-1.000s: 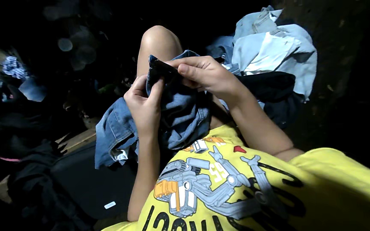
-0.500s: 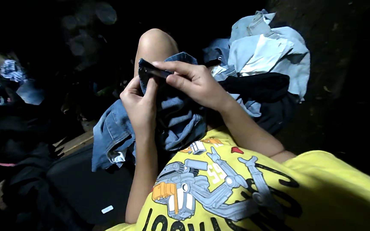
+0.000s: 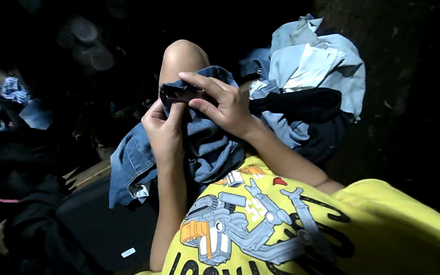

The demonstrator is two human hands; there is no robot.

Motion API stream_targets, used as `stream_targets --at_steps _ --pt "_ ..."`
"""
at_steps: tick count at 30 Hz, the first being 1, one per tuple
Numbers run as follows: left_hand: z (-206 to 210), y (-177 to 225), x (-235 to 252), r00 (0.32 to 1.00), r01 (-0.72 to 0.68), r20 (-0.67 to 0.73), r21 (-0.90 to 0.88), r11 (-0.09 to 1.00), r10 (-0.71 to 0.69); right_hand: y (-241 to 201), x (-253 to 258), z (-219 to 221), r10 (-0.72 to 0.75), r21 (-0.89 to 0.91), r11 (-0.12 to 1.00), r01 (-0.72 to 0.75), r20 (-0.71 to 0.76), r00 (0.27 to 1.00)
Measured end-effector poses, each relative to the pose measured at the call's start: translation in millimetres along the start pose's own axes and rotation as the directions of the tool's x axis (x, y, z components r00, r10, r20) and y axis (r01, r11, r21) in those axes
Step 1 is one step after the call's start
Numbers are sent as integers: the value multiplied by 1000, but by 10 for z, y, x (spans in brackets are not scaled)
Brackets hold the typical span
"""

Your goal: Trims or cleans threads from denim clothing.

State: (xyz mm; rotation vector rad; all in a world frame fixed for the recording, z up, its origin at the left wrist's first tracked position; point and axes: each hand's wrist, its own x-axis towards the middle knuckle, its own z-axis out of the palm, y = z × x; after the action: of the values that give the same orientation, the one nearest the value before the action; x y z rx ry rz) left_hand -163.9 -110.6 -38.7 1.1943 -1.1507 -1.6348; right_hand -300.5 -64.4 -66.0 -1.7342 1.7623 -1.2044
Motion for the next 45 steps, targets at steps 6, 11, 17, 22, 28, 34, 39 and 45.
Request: stream_targets --at_steps 6,11,17,22,28,34,39,45 --pt "-8 -57 -31 999 -21 -40 -12 1000 20 -18 -68 59 -15 -67 998 9 -88 996" --pt "-53 -68 -27 996 -70 54 102 992 65 -53 58 -103 209 366 902 -229 93 973" --pt "-71 -40 16 999 -39 35 76 996 36 -6 291 -436 191 605 639 -475 474 860" --pt "-43 -59 42 994 -104 37 117 988 101 -72 287 -414 153 578 710 -402 431 889" --pt "-43 -10 61 1000 -11 9 20 1000 10 -94 72 -356 155 235 949 -211 233 960" --pt "-55 -4 57 999 -2 53 23 1000 1 32 5 -219 81 150 983 -109 184 980" --pt "-107 -10 77 997 -16 76 65 998 11 26 56 -237 155 189 965 -183 153 976" --pt "-197 53 97 986 -39 165 146 989 14 23 100 -405 212 510 761 -402 390 896"
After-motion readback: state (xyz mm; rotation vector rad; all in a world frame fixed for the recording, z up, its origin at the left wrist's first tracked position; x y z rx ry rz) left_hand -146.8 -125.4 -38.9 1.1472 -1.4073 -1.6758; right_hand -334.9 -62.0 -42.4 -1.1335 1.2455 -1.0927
